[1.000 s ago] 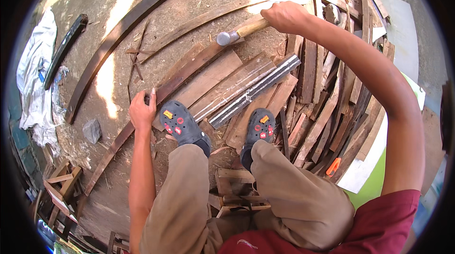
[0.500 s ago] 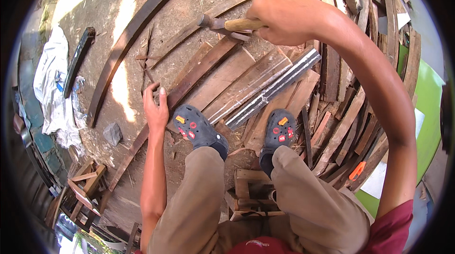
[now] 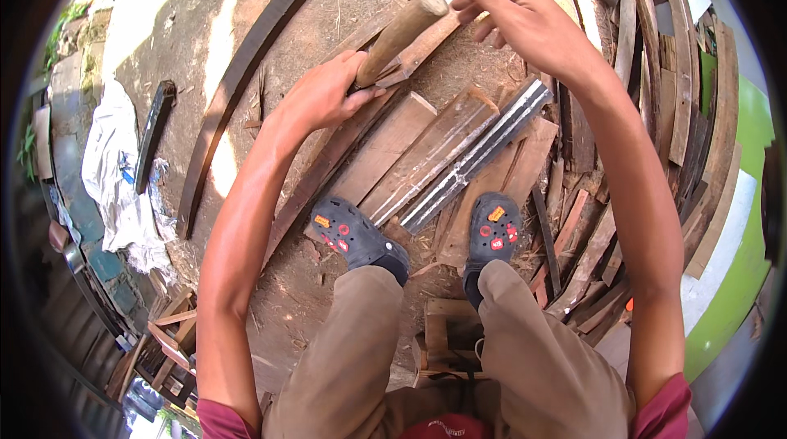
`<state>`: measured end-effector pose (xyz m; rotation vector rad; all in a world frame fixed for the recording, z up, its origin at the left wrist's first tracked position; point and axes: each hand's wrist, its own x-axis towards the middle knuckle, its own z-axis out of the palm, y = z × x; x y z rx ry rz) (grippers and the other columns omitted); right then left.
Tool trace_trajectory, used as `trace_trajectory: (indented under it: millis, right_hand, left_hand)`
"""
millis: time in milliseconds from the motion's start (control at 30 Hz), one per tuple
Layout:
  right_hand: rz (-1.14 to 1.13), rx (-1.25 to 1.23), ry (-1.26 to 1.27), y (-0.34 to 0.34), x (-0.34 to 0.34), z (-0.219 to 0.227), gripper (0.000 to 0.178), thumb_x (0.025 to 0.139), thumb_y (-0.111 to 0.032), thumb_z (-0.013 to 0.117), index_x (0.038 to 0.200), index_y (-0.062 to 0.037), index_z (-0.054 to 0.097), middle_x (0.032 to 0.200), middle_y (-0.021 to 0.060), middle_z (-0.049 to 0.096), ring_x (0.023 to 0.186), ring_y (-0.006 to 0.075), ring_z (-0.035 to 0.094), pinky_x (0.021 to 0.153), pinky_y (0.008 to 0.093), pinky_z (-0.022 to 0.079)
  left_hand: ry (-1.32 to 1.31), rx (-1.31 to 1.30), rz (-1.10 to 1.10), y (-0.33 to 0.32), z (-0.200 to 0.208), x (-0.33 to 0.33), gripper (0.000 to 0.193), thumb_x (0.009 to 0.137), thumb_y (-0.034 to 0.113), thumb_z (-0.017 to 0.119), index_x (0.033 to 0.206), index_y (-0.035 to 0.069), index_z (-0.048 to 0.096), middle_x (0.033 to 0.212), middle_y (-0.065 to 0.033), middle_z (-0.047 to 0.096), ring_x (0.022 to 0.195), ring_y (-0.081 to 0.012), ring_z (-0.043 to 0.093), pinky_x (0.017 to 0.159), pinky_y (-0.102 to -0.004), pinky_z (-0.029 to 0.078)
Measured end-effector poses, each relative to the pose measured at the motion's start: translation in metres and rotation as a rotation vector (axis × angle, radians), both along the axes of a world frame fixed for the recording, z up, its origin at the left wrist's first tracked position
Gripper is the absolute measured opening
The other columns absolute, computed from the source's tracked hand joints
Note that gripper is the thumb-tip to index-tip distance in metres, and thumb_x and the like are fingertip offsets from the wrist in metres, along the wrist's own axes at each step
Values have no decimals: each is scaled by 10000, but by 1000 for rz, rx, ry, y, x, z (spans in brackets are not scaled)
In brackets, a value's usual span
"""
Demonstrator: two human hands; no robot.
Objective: The person sits on the ground and repeatedly strikes a long wooden plank with a hammer. They adjust the plank's position several times and continue hammering along its length.
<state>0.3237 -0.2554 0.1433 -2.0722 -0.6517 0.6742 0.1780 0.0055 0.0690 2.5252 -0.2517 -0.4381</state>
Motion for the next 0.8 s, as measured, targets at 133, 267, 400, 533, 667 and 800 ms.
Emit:
trace_trajectory:
  millis: [133,267,400,533,667,800]
  right_hand:
    - [-218,-215,-144,-37,9,-51,555,1038,-497,525,1157,26,668,1085,150,680,923,233,670,844,355,532]
    - [-230,-54,-822,-30,35,-109,459,1015,-358,576,1232,46,591,1258,262,596,1134,406,616,1016,467,481]
    - [-300,11,-595,-5,45,-122,268,929,-132,551,1087,81,585,1105,356,567,1040,523,570,929,547,487]
    - [-167,-169,-616,3,53,-149,289,882,-124,557,1067,99,563,1084,349,578,1052,506,579,947,530,491]
    - [-172,-130,-700,0,42,-160,303,843,-119,586,1064,89,583,1030,319,588,1063,483,585,966,511,486]
    - [-119,-123,-721,-3,45,-163,298,900,-145,578,1071,99,585,1039,322,589,1047,483,587,954,510,490]
  left_hand:
    - [44,140,-29,-12,5,-1,398,939,333,684,1093,-7,548,1134,-242,636,1038,-432,639,886,-503,517]
    - [89,163,59,-29,12,5,440,925,360,697,1058,-36,558,1070,-265,658,1005,-453,650,886,-522,522]
    - [126,293,175,-55,20,4,405,916,327,703,1048,-40,593,1012,-286,659,995,-467,633,855,-517,496]
    - [229,310,141,-52,26,20,418,903,341,714,1016,-44,596,960,-290,668,950,-476,643,829,-532,501]
    - [124,331,101,-52,25,16,434,907,358,700,996,-56,608,942,-298,673,927,-478,652,816,-535,505]
    - [181,265,169,-55,23,21,444,922,382,675,995,-53,631,949,-290,680,925,-470,660,821,-527,507]
